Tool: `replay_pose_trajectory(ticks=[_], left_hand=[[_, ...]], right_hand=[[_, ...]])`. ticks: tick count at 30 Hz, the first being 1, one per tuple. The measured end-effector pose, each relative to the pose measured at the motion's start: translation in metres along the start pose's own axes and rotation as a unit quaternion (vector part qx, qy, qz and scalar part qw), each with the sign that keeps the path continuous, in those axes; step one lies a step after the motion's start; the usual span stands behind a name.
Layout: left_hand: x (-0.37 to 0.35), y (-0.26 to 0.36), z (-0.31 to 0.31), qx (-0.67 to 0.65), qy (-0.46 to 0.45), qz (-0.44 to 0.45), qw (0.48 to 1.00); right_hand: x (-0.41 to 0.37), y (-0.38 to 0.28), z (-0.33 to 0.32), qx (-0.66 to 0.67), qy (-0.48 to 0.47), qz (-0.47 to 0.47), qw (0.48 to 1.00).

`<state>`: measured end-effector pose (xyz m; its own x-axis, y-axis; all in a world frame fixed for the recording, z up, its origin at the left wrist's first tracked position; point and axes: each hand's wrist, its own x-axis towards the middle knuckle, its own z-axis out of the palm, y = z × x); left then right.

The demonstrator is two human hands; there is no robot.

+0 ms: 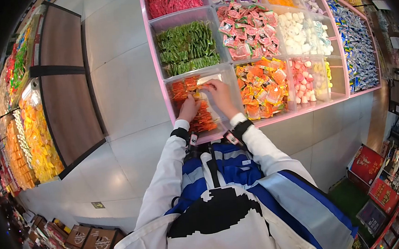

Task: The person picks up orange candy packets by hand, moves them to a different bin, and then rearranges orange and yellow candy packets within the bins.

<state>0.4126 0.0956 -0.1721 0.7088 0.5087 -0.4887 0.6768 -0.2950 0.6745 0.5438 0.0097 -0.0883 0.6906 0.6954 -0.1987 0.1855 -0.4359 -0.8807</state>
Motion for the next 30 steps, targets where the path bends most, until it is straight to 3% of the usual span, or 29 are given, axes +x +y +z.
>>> replay_pose_trajectory(ticks=[3,5,9,11,14,18,21,23,24,26,30], left_hand=[[-0.006,0.014,-0.011,0.014,-0.030,-0.062,0.998],[-0.011,0.019,-0.012,0.023,0.082,0.008,0.996],[-0.010,0.011,-0.010,0.088,0.098,0.082,0.988],[-0.006,0.007,-0.009,0.143,0.099,0.106,0.979],[-0.001,0.004,-0.009,0.212,0.101,0.122,0.964],[-0.003,0.005,-0.007,0.204,0.130,0.164,0.956],[0.000,0.006,-0.006,0.203,0.116,0.162,0.959],[0.000,0.006,-0.006,0.191,0.164,0.204,0.946],[0.000,0.006,-0.007,0.191,0.160,0.203,0.947],[0.001,0.009,-0.009,0.208,0.069,0.147,0.965],[0.004,0.014,-0.018,0.207,0.010,0.114,0.972]], right_hand=[[0.006,0.059,0.042,-0.056,-0.007,-0.043,0.997],[0.002,0.078,0.049,-0.054,-0.132,-0.003,0.990],[-0.001,0.084,0.054,-0.100,-0.093,-0.051,0.989],[0.002,0.087,0.056,-0.112,-0.149,-0.069,0.980],[0.001,0.090,0.058,-0.088,-0.147,-0.056,0.984],[0.001,0.087,0.061,-0.073,-0.126,-0.049,0.988],[0.009,0.079,0.056,-0.149,-0.128,-0.042,0.980],[0.011,0.079,0.053,-0.225,-0.155,-0.053,0.961],[0.011,0.081,0.053,-0.223,-0.155,-0.050,0.961],[0.013,0.085,0.047,-0.185,-0.200,-0.020,0.962],[0.020,0.088,0.034,-0.155,-0.152,0.031,0.976]])
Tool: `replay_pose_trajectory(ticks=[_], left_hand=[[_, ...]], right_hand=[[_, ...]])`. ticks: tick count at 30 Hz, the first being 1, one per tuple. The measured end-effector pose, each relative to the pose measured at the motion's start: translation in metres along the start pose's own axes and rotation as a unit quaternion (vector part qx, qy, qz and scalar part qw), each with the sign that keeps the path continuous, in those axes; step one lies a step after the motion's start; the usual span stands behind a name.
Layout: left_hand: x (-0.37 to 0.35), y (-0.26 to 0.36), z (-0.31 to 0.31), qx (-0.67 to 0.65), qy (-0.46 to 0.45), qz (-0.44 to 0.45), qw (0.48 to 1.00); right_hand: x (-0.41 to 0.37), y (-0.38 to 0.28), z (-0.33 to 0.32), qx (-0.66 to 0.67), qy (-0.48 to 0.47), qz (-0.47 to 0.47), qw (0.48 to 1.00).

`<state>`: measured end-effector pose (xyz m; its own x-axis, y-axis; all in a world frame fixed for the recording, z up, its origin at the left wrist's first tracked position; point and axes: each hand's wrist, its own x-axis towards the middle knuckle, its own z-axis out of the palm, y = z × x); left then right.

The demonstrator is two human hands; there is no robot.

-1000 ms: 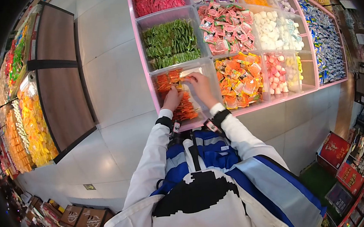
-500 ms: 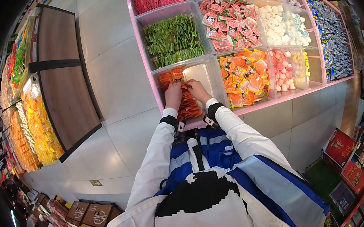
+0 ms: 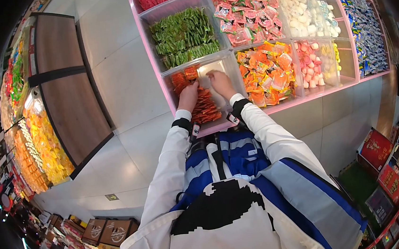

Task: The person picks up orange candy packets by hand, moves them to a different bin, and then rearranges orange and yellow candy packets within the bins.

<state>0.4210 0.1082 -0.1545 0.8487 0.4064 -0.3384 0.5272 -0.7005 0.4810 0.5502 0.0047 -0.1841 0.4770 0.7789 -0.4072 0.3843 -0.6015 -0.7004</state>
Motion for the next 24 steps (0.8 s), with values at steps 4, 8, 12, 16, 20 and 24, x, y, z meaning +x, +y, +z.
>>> replay_pose_trajectory(ticks=[4,8,12,16,20,24], left_hand=[[0.004,0.004,-0.016,-0.036,-0.075,-0.037,0.996],[0.002,0.007,-0.014,-0.069,-0.086,-0.083,0.990],[-0.002,0.008,-0.012,-0.064,-0.064,-0.091,0.992],[-0.002,-0.001,0.003,-0.055,-0.060,-0.077,0.994],[-0.007,-0.003,-0.001,-0.069,-0.038,-0.061,0.995],[-0.005,-0.002,-0.005,-0.072,-0.029,-0.050,0.996]], right_hand=[[0.029,0.004,0.002,0.192,0.088,0.015,0.977],[0.052,0.003,0.023,0.255,-0.016,0.079,0.964],[0.040,-0.012,0.025,0.500,0.004,0.059,0.864],[0.039,-0.013,0.026,0.341,-0.041,-0.004,0.939],[0.037,-0.017,0.019,0.199,-0.012,-0.075,0.977],[0.031,-0.005,0.019,0.147,0.061,-0.133,0.978]])
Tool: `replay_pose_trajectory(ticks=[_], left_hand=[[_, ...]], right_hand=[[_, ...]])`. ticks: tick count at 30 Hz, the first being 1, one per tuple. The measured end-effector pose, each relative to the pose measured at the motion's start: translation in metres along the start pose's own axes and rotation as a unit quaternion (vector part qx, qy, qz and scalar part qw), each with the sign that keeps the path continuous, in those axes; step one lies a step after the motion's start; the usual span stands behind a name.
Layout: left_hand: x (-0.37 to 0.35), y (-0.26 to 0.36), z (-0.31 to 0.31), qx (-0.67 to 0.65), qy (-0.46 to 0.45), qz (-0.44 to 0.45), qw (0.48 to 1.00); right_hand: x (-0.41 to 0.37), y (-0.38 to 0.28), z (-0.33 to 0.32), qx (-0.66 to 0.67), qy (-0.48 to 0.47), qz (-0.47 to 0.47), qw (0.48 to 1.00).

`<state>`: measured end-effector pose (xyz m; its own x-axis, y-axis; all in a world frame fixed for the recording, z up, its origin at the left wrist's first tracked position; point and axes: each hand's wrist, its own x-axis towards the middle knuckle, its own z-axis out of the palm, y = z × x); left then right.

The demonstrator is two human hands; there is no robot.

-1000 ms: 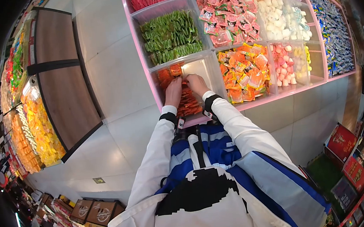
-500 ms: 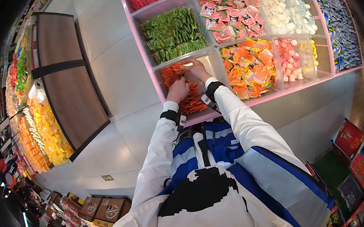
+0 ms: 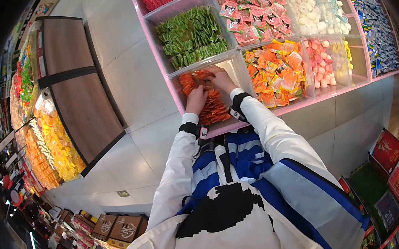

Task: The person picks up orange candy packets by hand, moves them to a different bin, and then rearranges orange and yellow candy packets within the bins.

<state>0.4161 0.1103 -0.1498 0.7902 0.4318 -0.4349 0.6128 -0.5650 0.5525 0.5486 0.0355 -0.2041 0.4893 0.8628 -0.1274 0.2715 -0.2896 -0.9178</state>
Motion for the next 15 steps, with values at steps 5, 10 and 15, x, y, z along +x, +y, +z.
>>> replay_pose_trajectory(ticks=[5,10,15], left_hand=[[-0.004,0.012,-0.005,-0.013,0.124,0.043,0.991],[0.002,0.018,-0.018,0.063,0.176,0.108,0.976],[0.006,0.006,-0.011,0.067,0.147,0.101,0.982]], right_hand=[[-0.024,0.003,-0.008,-0.015,-0.028,0.060,0.998],[-0.027,-0.014,-0.011,-0.083,-0.093,0.024,0.992],[-0.030,-0.012,-0.006,-0.072,-0.096,0.050,0.992]])
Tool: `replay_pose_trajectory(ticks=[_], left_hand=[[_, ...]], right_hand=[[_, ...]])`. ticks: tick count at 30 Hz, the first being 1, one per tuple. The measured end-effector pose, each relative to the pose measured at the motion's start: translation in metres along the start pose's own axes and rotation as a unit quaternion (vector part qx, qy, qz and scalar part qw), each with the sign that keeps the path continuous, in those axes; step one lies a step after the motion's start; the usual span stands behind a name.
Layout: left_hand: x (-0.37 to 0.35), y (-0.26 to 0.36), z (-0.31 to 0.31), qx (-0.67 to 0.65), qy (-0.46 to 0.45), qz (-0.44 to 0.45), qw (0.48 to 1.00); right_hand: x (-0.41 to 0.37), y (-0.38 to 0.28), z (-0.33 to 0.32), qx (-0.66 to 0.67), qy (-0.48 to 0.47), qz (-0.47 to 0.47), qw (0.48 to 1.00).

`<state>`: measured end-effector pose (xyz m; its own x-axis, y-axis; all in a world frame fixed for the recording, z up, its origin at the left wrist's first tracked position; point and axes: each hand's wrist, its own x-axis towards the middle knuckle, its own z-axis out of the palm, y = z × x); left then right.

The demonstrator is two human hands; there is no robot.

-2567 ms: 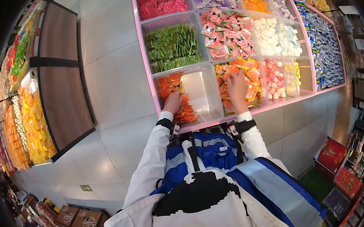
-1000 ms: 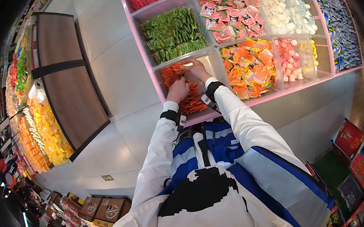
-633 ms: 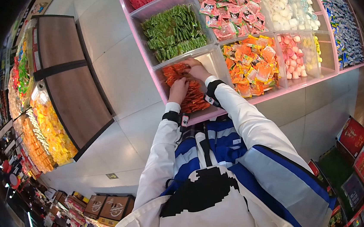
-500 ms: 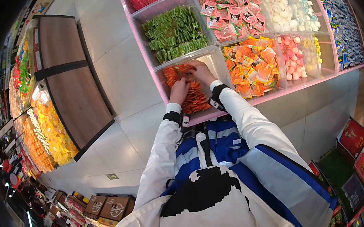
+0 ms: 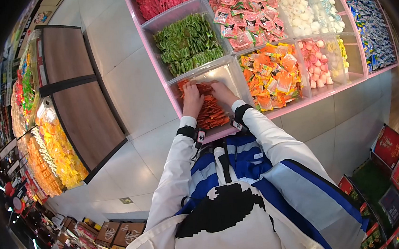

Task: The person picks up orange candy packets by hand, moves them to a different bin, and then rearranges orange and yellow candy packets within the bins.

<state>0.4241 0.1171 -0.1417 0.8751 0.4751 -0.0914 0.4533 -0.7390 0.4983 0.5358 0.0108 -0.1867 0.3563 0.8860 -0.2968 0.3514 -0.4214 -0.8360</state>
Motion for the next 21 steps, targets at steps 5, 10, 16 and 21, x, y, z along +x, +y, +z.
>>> replay_pose_trajectory(ticks=[5,10,16,21], left_hand=[[0.004,-0.005,0.000,-0.082,-0.092,-0.075,0.990],[0.004,-0.002,-0.006,-0.042,-0.042,-0.048,0.997],[0.009,0.000,0.001,0.015,-0.031,0.031,0.999],[0.018,0.004,0.000,0.080,-0.189,0.009,0.979]], right_hand=[[-0.001,-0.001,0.013,0.059,0.057,-0.008,0.997],[0.004,-0.002,0.009,-0.028,-0.011,-0.009,0.999],[0.016,0.008,0.006,-0.062,-0.069,0.017,0.996],[0.015,0.002,-0.011,-0.192,-0.151,0.059,0.968]])
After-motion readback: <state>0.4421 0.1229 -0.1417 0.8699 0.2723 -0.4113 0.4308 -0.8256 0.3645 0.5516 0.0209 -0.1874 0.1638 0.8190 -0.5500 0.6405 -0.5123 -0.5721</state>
